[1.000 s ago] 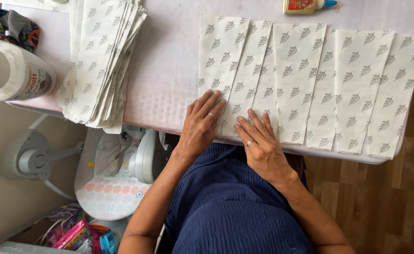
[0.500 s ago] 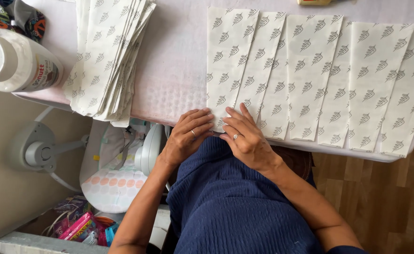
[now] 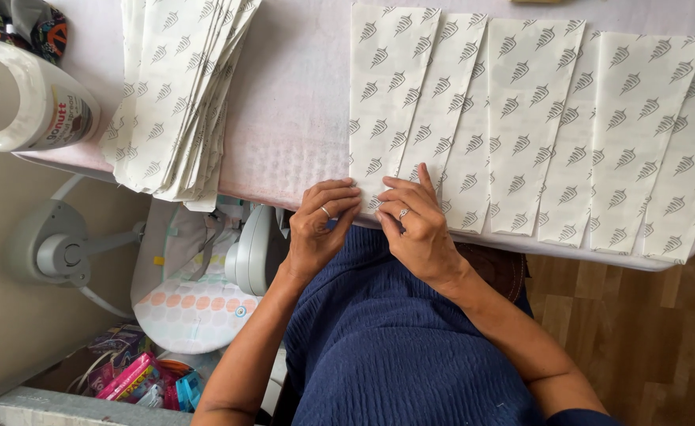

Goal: The person is manually assembling paper bags by applying glue to the edges of paper strips and folding them over.

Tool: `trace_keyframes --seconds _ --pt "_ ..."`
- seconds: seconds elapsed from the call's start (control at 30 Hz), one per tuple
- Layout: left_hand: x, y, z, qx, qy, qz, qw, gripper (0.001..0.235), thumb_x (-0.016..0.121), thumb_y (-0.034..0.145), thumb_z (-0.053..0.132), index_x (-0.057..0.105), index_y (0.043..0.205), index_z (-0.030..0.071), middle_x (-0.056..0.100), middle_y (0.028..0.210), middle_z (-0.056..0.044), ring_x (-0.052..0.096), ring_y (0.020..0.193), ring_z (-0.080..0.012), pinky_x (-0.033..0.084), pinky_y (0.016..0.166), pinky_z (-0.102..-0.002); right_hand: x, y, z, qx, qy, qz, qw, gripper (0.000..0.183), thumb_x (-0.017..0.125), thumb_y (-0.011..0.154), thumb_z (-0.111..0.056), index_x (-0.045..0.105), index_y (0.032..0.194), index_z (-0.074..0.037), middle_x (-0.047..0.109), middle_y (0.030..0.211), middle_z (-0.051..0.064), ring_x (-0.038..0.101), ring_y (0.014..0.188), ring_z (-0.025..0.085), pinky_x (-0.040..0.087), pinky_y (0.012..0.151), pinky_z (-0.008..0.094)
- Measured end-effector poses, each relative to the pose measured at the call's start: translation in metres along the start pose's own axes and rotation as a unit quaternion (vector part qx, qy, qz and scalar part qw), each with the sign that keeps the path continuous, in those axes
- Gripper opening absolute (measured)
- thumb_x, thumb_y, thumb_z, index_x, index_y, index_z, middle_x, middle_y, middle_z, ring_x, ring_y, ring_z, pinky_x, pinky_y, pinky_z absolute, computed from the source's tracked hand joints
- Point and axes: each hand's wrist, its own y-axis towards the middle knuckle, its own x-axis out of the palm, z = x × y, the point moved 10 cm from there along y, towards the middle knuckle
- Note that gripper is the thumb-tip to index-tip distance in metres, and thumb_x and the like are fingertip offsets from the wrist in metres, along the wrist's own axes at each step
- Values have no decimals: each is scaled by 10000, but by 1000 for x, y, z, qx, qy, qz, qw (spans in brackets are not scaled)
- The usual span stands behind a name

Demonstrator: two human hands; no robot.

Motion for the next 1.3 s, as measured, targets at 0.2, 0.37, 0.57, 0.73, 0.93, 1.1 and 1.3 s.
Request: trace_keyframes --seconds 0.2,0.37,0.57,0.73,0.93,1.1,1.3 --pt "3 -4 2 -20 22 24 999 128 852 839 60 768 924 11 768 973 -98 735 1036 -328 546 959 -429 2 1 2 17 1 -9 1000 92 814 826 32 726 850 38 724 941 106 708 1119 281 294 1228 538" --pt "-2 -3 -5 -43 -3 4 999 130 743 876 -68 779 960 24 775 986 -90 740 1043 -326 560 963 -408 6 -3 6 20 12 -12 1000 88 813 823 33 737 867 43 725 954 97 707 1121 277 291 1234 541" --pt "-89 27 -24 33 148 44 987 176 648 942 -132 738 1052 -29 730 1022 -204 704 1017 -408 544 921 -474 5 -2 3 6 2 -2 1000 97 822 809 39 744 867 39 731 949 102 710 1122 289 286 1240 521" --pt "-178 40 -66 -101 501 49 858 550 781 1057 187 517 1444 -101 606 1357 -314 499 1306 -463 375 1064 -543 2 -3 1 1 2 5 1000 99 825 805 48 740 855 45 728 936 110 713 1114 300 288 1235 517" --pt "-154 33 -81 -82 575 14 814 146 681 1052 106 787 988 29 778 1033 -135 726 1087 -294 508 951 -363 3 -5 3 2 9 5 1000 98 821 811 37 739 866 42 726 943 110 710 1121 298 265 1245 510" --pt "-129 22 -60 39 500 170 848 198 829 896 82 653 818 128 714 952 -38 699 890 -235 525 756 -338 2 -3 4 10 12 4 1000 97 823 813 35 743 867 39 735 943 106 713 1115 289 263 1248 504" --pt "-42 22 -18 76 348 83 931 74 786 924 81 743 965 37 736 1150 -194 663 1168 -407 523 1000 -449 4 -5 4 1 -3 -9 1000 108 809 845 10 757 939 19 731 978 101 703 1141 296 256 1254 527"
